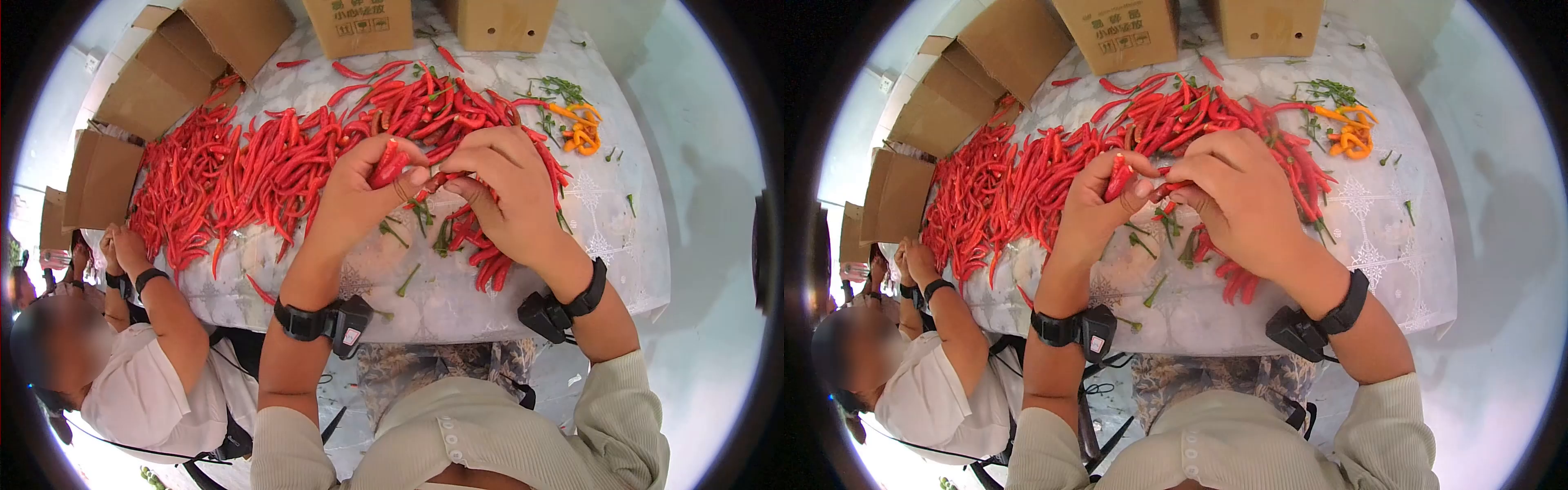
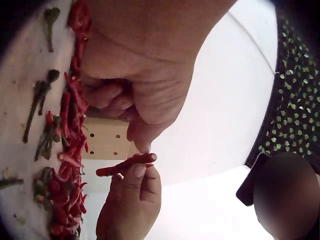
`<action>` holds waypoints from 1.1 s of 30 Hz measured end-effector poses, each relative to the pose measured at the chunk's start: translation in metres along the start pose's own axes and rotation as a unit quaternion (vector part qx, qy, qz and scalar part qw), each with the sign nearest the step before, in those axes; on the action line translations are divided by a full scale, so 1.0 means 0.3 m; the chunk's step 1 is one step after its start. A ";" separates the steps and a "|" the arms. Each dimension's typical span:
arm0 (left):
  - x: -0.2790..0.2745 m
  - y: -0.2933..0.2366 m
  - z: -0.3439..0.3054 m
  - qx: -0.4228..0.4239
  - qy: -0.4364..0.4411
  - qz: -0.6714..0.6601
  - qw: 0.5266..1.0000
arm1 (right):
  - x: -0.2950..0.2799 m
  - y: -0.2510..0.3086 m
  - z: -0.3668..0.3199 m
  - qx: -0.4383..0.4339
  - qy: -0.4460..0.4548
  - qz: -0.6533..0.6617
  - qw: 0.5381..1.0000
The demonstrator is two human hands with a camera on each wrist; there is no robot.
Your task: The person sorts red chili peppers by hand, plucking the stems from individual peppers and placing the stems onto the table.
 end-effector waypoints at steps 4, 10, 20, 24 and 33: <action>0.047 -0.063 -0.003 0.069 0.032 -0.019 0.997 | 0.001 -0.023 -0.013 0.052 -0.001 0.122 0.991; 0.055 -0.042 -0.010 0.032 0.055 -0.028 0.998 | 0.027 -0.052 -0.021 0.104 0.032 0.191 0.976; 0.066 0.060 -0.031 -0.175 0.004 -0.218 0.960 | -0.043 0.025 -0.024 -0.031 -0.052 0.086 0.994; 0.068 0.086 -0.044 -0.203 0.008 -0.267 0.942 | 0.030 0.085 -0.045 -0.105 0.016 0.107 0.989; -0.051 0.068 -0.010 -0.083 -0.136 -0.222 0.962 | 0.044 0.002 -0.011 -0.008 0.039 0.029 0.999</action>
Point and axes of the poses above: each hand's wrist, its own z-axis towards the middle knuckle, its own x-axis out of the palm, y = z × x, the point moved 10 cm from there along z, towards the middle knuckle, and after that the axes turned 10 degrees about x, right-handed, at the moved point
